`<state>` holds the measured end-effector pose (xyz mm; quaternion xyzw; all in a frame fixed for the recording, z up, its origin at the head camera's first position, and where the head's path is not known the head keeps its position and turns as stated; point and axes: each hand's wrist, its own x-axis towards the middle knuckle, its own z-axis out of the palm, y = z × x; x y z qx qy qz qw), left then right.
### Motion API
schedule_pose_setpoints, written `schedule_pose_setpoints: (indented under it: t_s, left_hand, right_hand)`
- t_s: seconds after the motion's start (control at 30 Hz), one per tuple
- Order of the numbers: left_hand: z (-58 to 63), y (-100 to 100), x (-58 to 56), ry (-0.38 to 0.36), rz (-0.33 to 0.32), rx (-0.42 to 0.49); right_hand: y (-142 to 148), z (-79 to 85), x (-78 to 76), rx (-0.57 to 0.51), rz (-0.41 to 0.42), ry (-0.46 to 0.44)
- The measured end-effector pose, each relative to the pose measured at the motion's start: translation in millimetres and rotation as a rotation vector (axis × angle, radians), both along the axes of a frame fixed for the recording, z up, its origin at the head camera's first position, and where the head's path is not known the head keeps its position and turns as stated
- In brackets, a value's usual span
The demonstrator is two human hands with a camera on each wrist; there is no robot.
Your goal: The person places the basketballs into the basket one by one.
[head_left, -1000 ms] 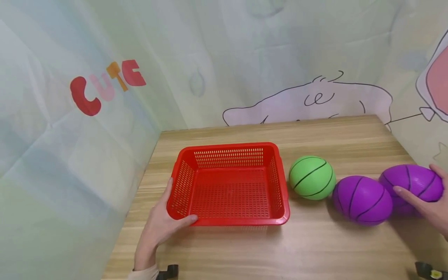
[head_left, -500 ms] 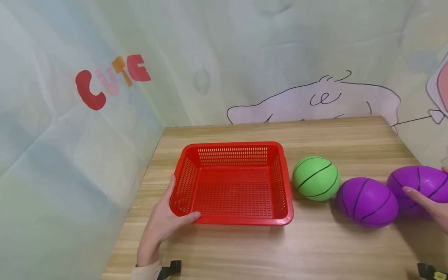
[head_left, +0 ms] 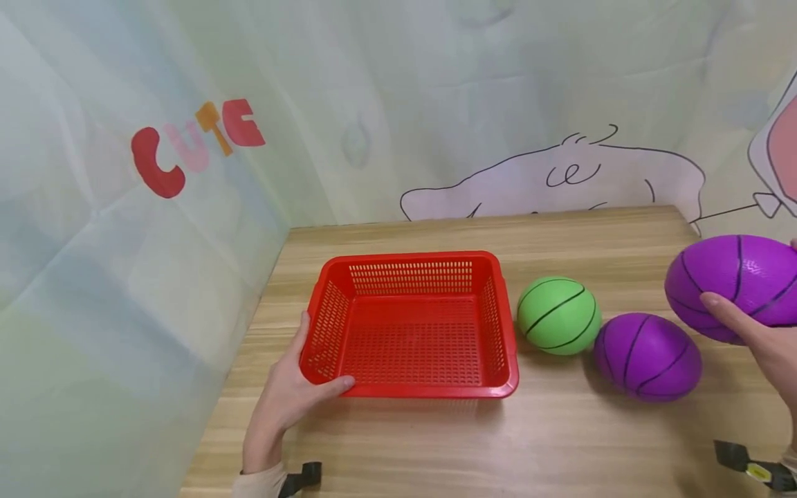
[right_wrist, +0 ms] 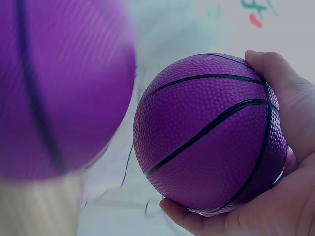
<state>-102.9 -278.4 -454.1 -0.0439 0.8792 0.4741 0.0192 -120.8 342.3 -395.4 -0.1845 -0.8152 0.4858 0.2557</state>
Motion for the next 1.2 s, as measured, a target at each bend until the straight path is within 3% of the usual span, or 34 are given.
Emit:
schedule_pose_setpoints:
  t_s: [0.13, 0.3, 0.43, 0.63, 0.83, 1.2]
  left_hand:
    - [1.6, -2, -2.7, 0.001, -0.013, 0.017]
    - [0.0, -5, 0.5, -0.013, -0.003, 0.046]
    - [0.4, -6, 0.9, -0.009, 0.001, 0.044]
    - [1.7, -3, -1.4, -0.001, -0.006, 0.036]
    - [1.3, -3, -1.0, -0.009, -0.001, 0.044]
    - [6.6, 0, 0.2, -0.017, -0.001, 0.05]
  right_hand:
    - [-26, 21.5, 0.9, -0.004, 0.071, 0.041]
    - [-56, 42.1, -5.6, 0.034, 0.179, -0.028]
    - [-85, 48.7, -14.7, 0.076, 0.258, -0.019]
    - [-131, 49.7, -21.9, 0.106, 0.446, 0.095]
    - [-181, 34.3, -30.1, 0.139, 0.654, 0.149]
    - [-238, -18.5, -41.1, 0.432, 0.985, 0.15]
